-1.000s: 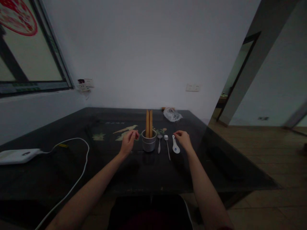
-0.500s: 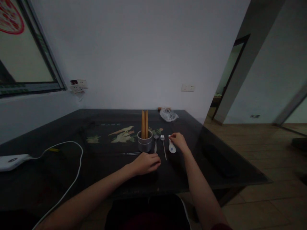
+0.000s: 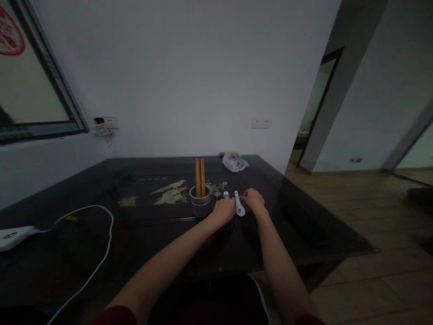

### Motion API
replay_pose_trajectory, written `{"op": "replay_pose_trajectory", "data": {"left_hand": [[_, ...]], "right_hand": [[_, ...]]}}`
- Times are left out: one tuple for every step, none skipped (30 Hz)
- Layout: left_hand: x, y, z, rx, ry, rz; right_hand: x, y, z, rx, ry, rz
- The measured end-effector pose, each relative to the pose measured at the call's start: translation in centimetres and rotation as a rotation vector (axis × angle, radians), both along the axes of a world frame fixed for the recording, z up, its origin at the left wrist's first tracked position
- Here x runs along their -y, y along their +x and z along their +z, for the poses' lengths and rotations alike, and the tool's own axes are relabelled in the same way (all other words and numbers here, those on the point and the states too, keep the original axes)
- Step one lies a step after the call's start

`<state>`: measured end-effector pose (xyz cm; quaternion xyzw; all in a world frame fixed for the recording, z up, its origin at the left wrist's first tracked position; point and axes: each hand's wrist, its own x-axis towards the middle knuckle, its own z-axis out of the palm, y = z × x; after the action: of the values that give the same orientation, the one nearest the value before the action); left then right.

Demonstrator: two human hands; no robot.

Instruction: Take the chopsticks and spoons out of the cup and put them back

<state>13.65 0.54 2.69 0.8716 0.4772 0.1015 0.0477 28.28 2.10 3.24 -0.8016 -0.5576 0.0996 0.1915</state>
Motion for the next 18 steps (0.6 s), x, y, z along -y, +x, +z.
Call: {"op": "replay_pose_trajectory", "data": {"left_hand": [[-0.3,0.4,0.2,-0.041,-0.013,0.026],[-0.6,0.7,0.3,-0.072,-0.022,0.045],[-0.8,0.9,0.4,-0.093,-0.028,0.056],[-0.9,1.0,0.5,-0.106,-0.032,0.064],[-0.9,1.1,0.5,-0.113,-0.035,0.068],[-0.8,1.1,0.5,-0.117,-0.042,0.07],[-0.6,1.1,0.4,-0.124,-0.05,0.073],[-0.5,1.1,0.3,-0.13,-0.057,0.078],[-0.2,1.1,0.2,-0.134,-0.06,0.082],[0.0,1.1,0.0,-0.138,-0.058,0.084],[0.2,1.1,-0.1,-0.139,-0.053,0.086],[0.3,1.2,-0.3,-0.138,-0.046,0.088],[0.5,1.2,-0.4,-0.136,-0.04,0.09],[0.6,1.3,-0.5,-0.134,-0.041,0.092],[0.7,1.3,-0.5,-0.132,-0.045,0.095],[0.7,1.3,-0.5,-0.13,-0.051,0.101],[0.8,1.4,-0.5,-0.125,-0.054,0.106],[0.8,1.4,-0.4,-0.12,-0.058,0.111]], "right_hand": [[0.1,0.0,0.1,0.005,-0.025,-0.004],[0.2,0.0,0.3,0.007,-0.049,-0.005],[0.2,0.1,0.4,0.007,-0.071,-0.003],[0.3,0.0,0.4,0.006,-0.091,-0.001],[0.3,0.0,0.5,0.005,-0.108,0.002],[0.4,0.0,0.5,0.005,-0.122,0.005],[0.4,-0.1,0.5,0.006,-0.131,0.009],[0.4,-0.1,0.5,0.008,-0.136,0.014],[0.4,-0.1,0.5,0.01,-0.14,0.019],[0.5,-0.1,0.5,0.012,-0.143,0.024],[0.5,-0.2,0.4,0.015,-0.146,0.028],[0.4,-0.2,0.4,0.019,-0.151,0.033],[0.4,-0.2,0.3,0.022,-0.158,0.037],[0.4,-0.2,0.3,0.026,-0.164,0.04],[0.4,-0.2,0.2,0.03,-0.17,0.043],[0.4,-0.2,0.2,0.032,-0.174,0.046],[0.3,-0.2,0.1,0.034,-0.178,0.048],[0.3,-0.2,0.1,0.035,-0.18,0.049]]}}
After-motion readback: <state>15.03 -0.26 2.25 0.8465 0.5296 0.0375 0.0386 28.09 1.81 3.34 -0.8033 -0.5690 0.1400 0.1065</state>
